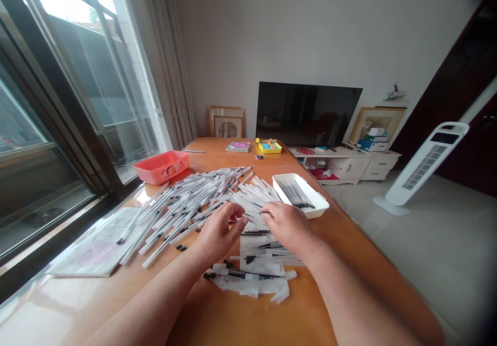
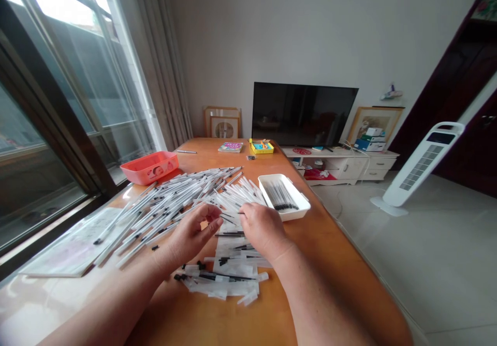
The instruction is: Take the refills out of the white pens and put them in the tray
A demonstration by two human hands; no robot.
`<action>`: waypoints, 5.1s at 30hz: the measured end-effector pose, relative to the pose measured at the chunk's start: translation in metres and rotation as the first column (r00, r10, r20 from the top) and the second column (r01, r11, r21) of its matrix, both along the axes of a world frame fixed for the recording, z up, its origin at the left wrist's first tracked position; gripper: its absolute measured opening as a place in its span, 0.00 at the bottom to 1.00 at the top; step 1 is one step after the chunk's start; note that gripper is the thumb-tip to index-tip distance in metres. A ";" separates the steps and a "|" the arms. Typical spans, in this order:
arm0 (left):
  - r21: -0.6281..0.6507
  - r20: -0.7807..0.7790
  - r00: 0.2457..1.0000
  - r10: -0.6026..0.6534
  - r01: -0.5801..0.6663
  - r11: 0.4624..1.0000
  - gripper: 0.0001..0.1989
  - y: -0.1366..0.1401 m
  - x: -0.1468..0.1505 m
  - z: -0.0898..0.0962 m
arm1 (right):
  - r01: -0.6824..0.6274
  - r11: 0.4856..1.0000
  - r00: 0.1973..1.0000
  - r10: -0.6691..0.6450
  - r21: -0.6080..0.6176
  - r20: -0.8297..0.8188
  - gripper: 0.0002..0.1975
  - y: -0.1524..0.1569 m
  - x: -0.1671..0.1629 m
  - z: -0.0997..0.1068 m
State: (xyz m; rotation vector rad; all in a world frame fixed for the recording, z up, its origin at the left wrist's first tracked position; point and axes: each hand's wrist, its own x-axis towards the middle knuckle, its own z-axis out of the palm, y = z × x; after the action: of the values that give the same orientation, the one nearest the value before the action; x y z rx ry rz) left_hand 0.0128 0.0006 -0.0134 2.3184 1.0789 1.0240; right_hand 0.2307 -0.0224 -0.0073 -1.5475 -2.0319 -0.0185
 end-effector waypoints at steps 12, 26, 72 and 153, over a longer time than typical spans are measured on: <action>0.043 -0.320 0.903 -0.289 0.318 0.947 0.20 -0.028 0.020 0.009 | 0.185 0.961 0.952 -0.123 0.207 -0.280 0.10 0.005 0.021 0.008; 0.199 -0.585 0.729 -0.356 0.555 0.808 0.27 -0.075 0.042 0.009 | 0.211 0.957 0.925 -0.130 0.200 -0.356 0.11 0.004 0.022 0.010; 0.151 -0.474 0.877 -0.076 0.166 0.975 0.22 0.019 0.007 -0.019 | 0.023 0.995 0.986 -0.007 0.099 -0.165 0.13 0.018 -0.012 -0.028; -0.538 0.761 0.370 0.534 -0.102 0.837 0.22 0.067 -0.067 0.000 | -0.659 0.751 0.700 0.631 0.039 -0.334 0.15 0.027 -0.093 -0.035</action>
State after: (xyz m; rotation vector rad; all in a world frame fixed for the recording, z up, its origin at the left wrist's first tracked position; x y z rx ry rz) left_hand -0.0546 0.0674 -0.0137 0.8762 1.1006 1.6918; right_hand 0.1378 0.0047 -0.0418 -0.7200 -2.1978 0.5714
